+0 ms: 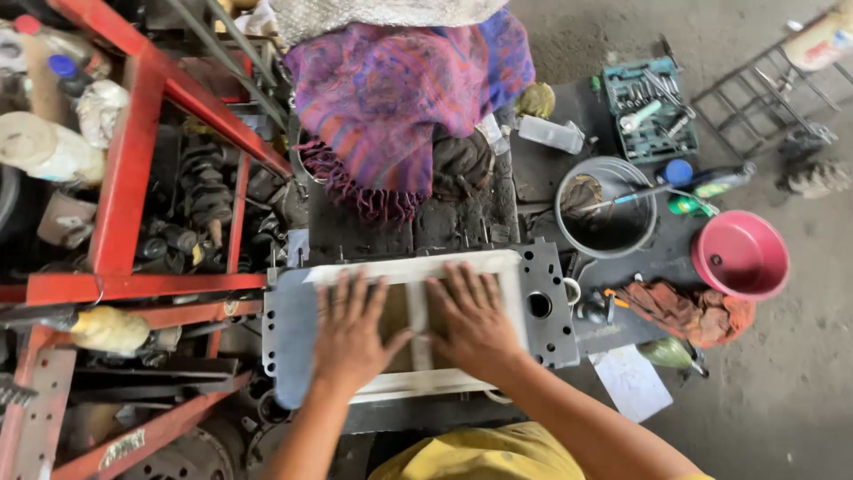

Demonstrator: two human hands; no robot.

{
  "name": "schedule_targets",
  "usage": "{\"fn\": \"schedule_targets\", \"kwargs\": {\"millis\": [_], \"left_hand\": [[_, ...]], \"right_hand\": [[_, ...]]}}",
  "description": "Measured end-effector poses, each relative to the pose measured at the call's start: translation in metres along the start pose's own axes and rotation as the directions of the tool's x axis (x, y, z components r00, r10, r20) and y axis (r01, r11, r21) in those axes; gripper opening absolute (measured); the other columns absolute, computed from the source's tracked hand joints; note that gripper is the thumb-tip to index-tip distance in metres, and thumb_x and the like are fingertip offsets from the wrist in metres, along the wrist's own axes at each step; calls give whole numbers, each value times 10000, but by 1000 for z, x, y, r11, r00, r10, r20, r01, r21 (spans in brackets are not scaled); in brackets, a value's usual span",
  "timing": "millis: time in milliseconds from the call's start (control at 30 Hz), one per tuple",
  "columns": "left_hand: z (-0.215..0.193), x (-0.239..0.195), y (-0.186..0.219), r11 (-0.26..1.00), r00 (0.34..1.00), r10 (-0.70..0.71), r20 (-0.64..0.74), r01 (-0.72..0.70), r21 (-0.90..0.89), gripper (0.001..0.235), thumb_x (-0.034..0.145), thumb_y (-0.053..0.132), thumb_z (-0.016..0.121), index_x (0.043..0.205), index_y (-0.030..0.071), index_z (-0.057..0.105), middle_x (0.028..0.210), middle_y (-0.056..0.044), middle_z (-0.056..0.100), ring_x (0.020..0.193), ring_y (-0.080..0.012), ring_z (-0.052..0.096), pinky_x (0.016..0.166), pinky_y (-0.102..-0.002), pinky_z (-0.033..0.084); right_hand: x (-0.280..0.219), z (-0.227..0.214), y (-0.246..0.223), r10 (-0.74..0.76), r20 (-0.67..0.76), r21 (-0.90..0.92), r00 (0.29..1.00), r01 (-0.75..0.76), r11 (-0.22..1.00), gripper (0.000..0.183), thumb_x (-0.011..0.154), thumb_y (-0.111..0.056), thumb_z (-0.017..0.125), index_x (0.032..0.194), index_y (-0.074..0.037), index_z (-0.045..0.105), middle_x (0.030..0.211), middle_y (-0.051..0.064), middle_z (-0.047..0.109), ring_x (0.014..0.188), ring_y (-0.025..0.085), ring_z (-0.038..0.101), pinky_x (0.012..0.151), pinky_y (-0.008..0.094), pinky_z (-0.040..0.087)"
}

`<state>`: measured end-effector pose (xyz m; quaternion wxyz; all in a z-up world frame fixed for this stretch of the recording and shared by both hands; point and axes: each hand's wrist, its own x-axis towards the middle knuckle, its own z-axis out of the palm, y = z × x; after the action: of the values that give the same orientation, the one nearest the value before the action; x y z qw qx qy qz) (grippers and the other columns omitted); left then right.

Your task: The person sands the flat surface of a metal engine block using a sanding block held in both hands. They move the block back and forth across the surface, focusing on the area around the cylinder openings.

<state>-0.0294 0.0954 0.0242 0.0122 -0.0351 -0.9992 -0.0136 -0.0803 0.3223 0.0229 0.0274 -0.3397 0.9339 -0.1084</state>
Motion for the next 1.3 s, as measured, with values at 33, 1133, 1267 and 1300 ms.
{"fn": "schedule_targets", "kwargs": {"millis": [33,1133,1267,1300], "left_hand": [[-13,12,28,979,998,-19,59,31,-203,938,791,777,663,1521,207,512,1560,-187,476,1486,-448,364,1207,-676,191],[4,-94,-180,983,984,180,0,-180,27,1034,715,864,600,1508,213,470,1554,-103,485,1441,-360,433,1155,-584,343],[8,-73,-196,831,830,555,-54,-556,-23,1111,805,841,523,1650,182,230,1744,-59,180,1613,-343,131,1268,-623,106],[9,-65,-189,816,818,572,-60,-575,-64,1091,815,808,545,1626,133,269,1725,-92,227,1601,-347,174,1275,-606,125]], "right_hand": [[-13,-2,20,48,-73,-44,996,-51,998,990,761,-725,700,1569,-205,460,1623,186,403,1503,415,333,1232,568,178],[71,50,-229,475,16,116,880,-473,873,762,1058,-620,296,1595,-81,247,1684,272,-20,1552,439,-96,1206,611,-115],[65,61,-230,515,-224,-163,828,-553,817,866,1044,-728,259,1653,-119,175,1722,157,105,1615,346,12,1311,522,-46],[65,60,-223,510,-213,-142,833,-543,828,837,1061,-717,236,1649,-124,183,1717,157,108,1610,337,19,1304,524,-51]]}}
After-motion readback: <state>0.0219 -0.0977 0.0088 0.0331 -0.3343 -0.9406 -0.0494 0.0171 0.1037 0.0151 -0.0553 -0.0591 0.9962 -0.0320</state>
